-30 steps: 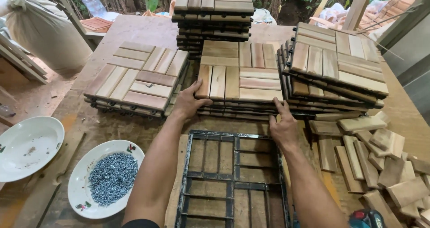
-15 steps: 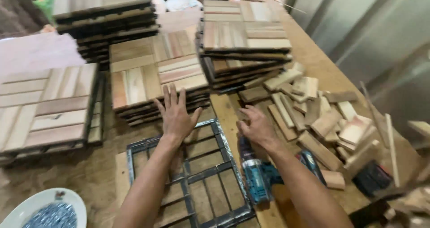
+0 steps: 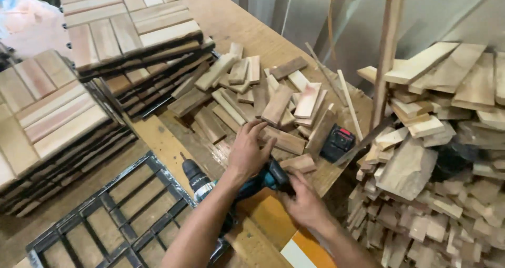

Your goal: Assembling interlocking wooden floor tiles by arranging wooden slats in a pattern and fastening them to a plastic base using a power drill and screws.

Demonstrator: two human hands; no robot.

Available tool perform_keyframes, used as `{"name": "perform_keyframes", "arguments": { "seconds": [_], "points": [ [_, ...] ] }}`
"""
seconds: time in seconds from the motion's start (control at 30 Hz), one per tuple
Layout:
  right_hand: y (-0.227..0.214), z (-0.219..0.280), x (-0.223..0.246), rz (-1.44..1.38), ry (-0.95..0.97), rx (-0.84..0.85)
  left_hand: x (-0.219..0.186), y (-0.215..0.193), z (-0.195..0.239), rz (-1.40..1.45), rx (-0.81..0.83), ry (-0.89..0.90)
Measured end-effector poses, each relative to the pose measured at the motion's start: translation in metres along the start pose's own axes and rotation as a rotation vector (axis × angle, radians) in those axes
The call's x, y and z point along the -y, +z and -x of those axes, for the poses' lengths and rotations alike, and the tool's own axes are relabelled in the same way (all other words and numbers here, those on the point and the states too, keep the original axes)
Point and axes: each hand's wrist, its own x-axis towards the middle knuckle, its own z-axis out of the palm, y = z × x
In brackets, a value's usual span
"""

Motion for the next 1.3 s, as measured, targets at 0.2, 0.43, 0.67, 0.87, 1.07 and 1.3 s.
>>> {"name": "perform_keyframes", "arguments": {
  "seconds": [0.2, 0.43, 0.67, 0.87, 1.07, 1.3],
  "points": [
    [-0.030, -0.006, -0.030, 0.494, -0.097, -0.555, -0.034, 0.087, -0.027, -0.181, -0.012, 0.096],
    [-0.052, -0.032, -0.061, 0.593, 0.281, -0.383, -0.058, 0.136, -0.039, -0.095, 0.331, -0.341],
    [-0.048, -0.045, -0.078, 0.362, 0.042, -0.526, -0.095, 0.052, -0.041, 0.121, 0.403, -0.586],
    [-0.070, -0.079, -0.036, 0.558, 0.354, -0.147, -0.066, 0.027, -0.033, 0.606, 0.048, -0.688],
    [-0.072, -0.096, -0.088, 0.675, 0.228, -0.148, -0.102, -0.012, -0.025, 1.246, -0.223, -0.678],
    [-0.046, -0.116, -0.083, 0.402, -0.278, -1.065, -0.059, 0.026, -0.026, 1.049, -0.062, -0.424]
  ]
}}
